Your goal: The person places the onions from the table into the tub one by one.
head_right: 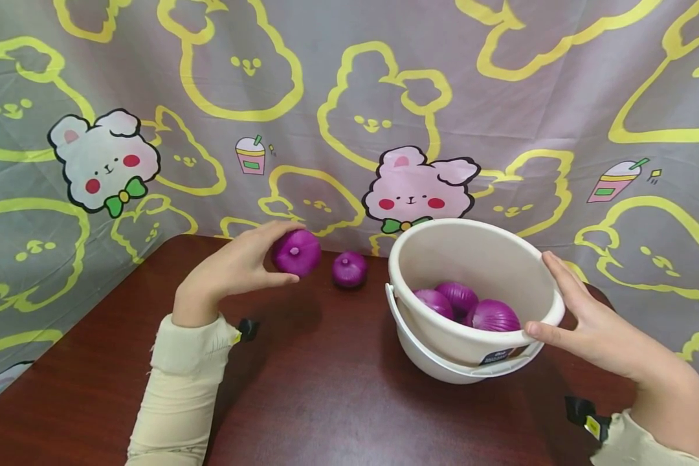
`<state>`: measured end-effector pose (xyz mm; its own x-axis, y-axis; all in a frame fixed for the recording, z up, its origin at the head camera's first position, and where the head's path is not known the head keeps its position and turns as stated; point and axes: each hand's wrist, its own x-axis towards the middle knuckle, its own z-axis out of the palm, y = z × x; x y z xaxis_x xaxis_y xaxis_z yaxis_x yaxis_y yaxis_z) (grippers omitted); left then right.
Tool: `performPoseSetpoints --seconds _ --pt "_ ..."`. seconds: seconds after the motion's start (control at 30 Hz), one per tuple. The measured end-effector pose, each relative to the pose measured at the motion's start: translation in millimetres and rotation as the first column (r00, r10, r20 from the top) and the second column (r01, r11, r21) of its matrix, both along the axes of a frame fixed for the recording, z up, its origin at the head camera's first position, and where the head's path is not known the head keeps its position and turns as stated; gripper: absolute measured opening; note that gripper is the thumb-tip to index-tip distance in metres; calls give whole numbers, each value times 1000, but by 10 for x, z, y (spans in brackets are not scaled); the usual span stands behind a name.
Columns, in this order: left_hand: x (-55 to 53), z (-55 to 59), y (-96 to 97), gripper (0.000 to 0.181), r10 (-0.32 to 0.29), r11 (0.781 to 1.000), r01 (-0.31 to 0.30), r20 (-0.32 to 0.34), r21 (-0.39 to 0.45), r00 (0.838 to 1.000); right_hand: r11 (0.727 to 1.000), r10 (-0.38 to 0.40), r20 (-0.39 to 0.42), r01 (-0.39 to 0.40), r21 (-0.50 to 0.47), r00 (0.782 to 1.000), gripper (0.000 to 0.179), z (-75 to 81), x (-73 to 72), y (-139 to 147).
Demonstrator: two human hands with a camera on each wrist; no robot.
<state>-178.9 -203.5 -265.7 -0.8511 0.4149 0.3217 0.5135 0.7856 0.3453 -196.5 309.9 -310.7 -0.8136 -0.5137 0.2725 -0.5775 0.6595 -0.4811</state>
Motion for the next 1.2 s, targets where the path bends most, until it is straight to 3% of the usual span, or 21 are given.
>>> performPoseSetpoints --seconds 0.6,1.2 --pt "99 52 103 76 -22 1000 22 -29 -12 999 1000 -8 10 8 6 1000 97 -12 12 -3" --pt "53 10 226 76 -101 995 100 -48 -13 994 1000 -4 20 5 -5 1000 96 -13 5 -5"
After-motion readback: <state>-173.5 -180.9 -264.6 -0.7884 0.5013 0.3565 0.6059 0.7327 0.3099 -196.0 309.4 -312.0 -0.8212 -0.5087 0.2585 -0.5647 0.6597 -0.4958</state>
